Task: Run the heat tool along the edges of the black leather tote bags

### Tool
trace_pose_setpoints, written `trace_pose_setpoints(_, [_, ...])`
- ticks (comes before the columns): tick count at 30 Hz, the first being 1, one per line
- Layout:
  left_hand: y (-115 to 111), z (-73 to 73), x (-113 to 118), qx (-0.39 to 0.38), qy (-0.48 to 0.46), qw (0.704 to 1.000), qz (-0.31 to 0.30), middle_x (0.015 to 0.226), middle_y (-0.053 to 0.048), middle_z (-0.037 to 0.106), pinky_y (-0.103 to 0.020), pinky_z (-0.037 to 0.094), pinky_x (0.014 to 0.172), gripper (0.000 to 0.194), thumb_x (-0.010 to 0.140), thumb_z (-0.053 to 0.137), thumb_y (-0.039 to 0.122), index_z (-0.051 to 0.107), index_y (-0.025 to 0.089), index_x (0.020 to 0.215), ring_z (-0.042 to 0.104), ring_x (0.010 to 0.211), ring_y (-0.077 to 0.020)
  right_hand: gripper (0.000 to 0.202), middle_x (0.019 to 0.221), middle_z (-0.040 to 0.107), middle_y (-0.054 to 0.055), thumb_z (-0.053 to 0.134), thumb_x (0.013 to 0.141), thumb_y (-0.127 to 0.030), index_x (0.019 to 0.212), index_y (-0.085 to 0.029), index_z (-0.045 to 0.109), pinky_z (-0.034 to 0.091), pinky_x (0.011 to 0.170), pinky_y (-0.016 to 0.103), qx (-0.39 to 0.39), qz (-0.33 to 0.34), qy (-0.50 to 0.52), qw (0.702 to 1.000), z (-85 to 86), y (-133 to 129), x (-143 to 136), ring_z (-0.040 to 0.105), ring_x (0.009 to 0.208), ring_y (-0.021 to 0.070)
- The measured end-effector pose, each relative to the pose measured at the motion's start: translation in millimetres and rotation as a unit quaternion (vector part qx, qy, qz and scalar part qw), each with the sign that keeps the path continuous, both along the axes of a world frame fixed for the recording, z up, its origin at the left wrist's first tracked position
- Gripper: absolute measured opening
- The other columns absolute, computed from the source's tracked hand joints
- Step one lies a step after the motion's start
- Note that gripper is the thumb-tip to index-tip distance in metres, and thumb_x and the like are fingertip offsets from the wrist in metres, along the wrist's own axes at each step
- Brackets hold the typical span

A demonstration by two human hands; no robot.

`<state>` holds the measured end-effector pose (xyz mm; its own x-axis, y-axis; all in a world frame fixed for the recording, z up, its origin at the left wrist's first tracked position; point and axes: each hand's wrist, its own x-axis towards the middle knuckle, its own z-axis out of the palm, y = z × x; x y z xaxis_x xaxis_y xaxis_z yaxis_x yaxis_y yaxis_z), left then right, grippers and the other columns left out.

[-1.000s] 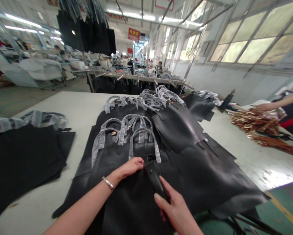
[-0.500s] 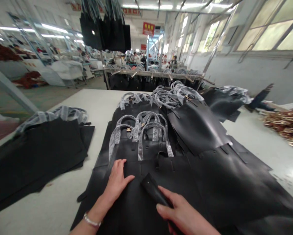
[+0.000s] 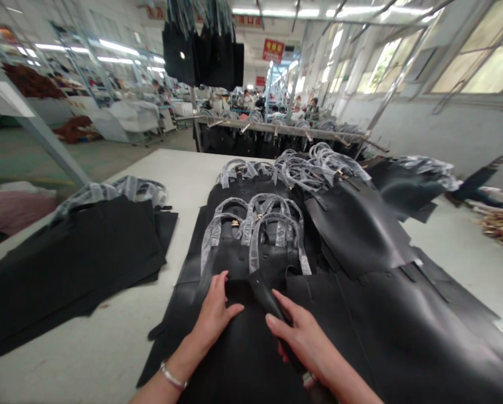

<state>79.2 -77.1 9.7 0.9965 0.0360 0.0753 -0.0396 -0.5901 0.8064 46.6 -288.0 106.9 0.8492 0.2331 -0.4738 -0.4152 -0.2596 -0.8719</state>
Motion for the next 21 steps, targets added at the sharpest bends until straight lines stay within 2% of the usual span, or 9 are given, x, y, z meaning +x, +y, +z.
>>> trace_pose_setpoints(2, [1.7, -2.3, 3.2, -0.05, 0.013, 0.998, 0.025, 0.121, -0.012, 0.048, -0.037, 0.052, 0.081, 0.08, 0.06, 0.074, 0.013, 0.036, 0.017, 0.131, 0.058, 0.099, -0.0239, 0.073, 0.065, 0.055, -0.006, 0.063, 0.083, -0.045, 0.144, -0.018, 0.033, 0.045, 0.042, 0.02, 0.0, 0.007, 0.008, 1.0, 7.5, -4.5, -2.2, 0.052, 0.045, 0.0088])
trace_pose_setpoints(4, [4.4, -4.4, 7.9, -0.139, 0.036, 0.989, 0.048, 0.101, -0.006, 0.057, -0.031, 0.052, 0.07, 0.063, 0.062, 0.07, 0.011, 0.045, 0.015, 0.119, 0.06, 0.081, -0.0176, 0.076, 0.065, 0.055, -0.006, 0.063, 0.082, -0.047, 0.145, -0.017, 0.032, 0.044, 0.042, 0.02, 0.0, 0.015, 0.028, 1.0, 13.3, -9.4, -6.0, 0.051, 0.044, 0.0088])
trace_pose_setpoints(6, [6.3, -4.9, 12.0, -0.247, 0.076, 0.964, 0.062, 0.082, -0.001, 0.058, -0.026, 0.049, 0.059, 0.041, 0.064, 0.066, 0.012, 0.052, 0.015, 0.103, 0.058, 0.066, -0.0138, 0.08, 0.065, 0.055, -0.005, 0.064, 0.08, -0.049, 0.145, -0.017, 0.03, 0.043, 0.041, 0.02, 0.002, 0.017, 0.041, 0.999, 15.8, -11.3, -10.4, 0.052, 0.044, 0.0093])
trace_pose_setpoints(9, [4.8, -0.6, 13.1, -0.337, 0.109, 0.933, 0.066, 0.074, -0.002, 0.062, -0.023, 0.047, 0.056, 0.026, 0.064, 0.068, 0.018, 0.058, 0.013, 0.087, 0.059, 0.064, -0.014, 0.084, 0.067, 0.056, -0.004, 0.066, 0.077, -0.052, 0.145, -0.018, 0.031, 0.043, 0.041, 0.021, 0.006, 0.024, 0.047, 0.999, 17.0, -6.4, -14.7, 0.052, 0.045, 0.0101])
trace_pose_setpoints(12, [-1.5, 7.2, 8.4, -0.393, 0.109, 0.912, 0.045, 0.077, -0.004, 0.068, -0.025, 0.05, 0.067, 0.025, 0.061, 0.074, 0.023, 0.065, 0.013, 0.082, 0.063, 0.072, -0.016, 0.084, 0.07, 0.057, -0.003, 0.067, 0.075, -0.052, 0.145, -0.019, 0.033, 0.042, 0.043, 0.02, 0.016, 0.043, 0.05, 0.998, 20.2, 2.2, -13.5, 0.053, 0.047, 0.0103])
trace_pose_setpoints(14, [-5.5, 11.5, 4.7, -0.425, 0.12, 0.897, 0.021, 0.077, -0.005, 0.07, -0.027, 0.05, 0.069, 0.027, 0.06, 0.076, 0.026, 0.067, 0.013, 0.082, 0.064, 0.072, -0.0171, 0.085, 0.07, 0.057, -0.003, 0.068, 0.074, -0.052, 0.144, -0.018, 0.034, 0.041, 0.042, 0.02, 0.032, 0.042, 0.044, 0.998, 23.3, 5.3, -11.2, 0.052, 0.047, 0.0103])
trace_pose_setpoints(17, [-8.3, 14.3, 1.0, -0.425, 0.112, 0.898, 0.006, 0.079, -0.005, 0.071, -0.027, 0.05, 0.07, 0.029, 0.061, 0.077, 0.031, 0.069, 0.014, 0.083, 0.065, 0.074, -0.0184, 0.081, 0.068, 0.057, -0.003, 0.068, 0.074, -0.05, 0.142, -0.018, 0.039, 0.038, 0.045, 0.019, 0.05, 0.027, 0.018, 0.998, 26.8, 4.4, -10.0, 0.049, 0.048, 0.0092])
trace_pose_setpoints(21, [-11.4, 8.8, 3.2, -0.403, 0.088, 0.91, -0.044, 0.087, -0.008, 0.072, -0.031, 0.052, 0.076, 0.035, 0.064, 0.076, 0.041, 0.069, 0.016, 0.088, 0.067, 0.084, -0.0238, 0.063, 0.066, 0.057, -0.004, 0.075, 0.069, -0.039, 0.127, -0.019, 0.059, 0.032, 0.048, 0.017, 0.074, 0.057, -0.012, 0.996, 26.5, 1.2, -9.0, 0.042, 0.051, 0.0068])
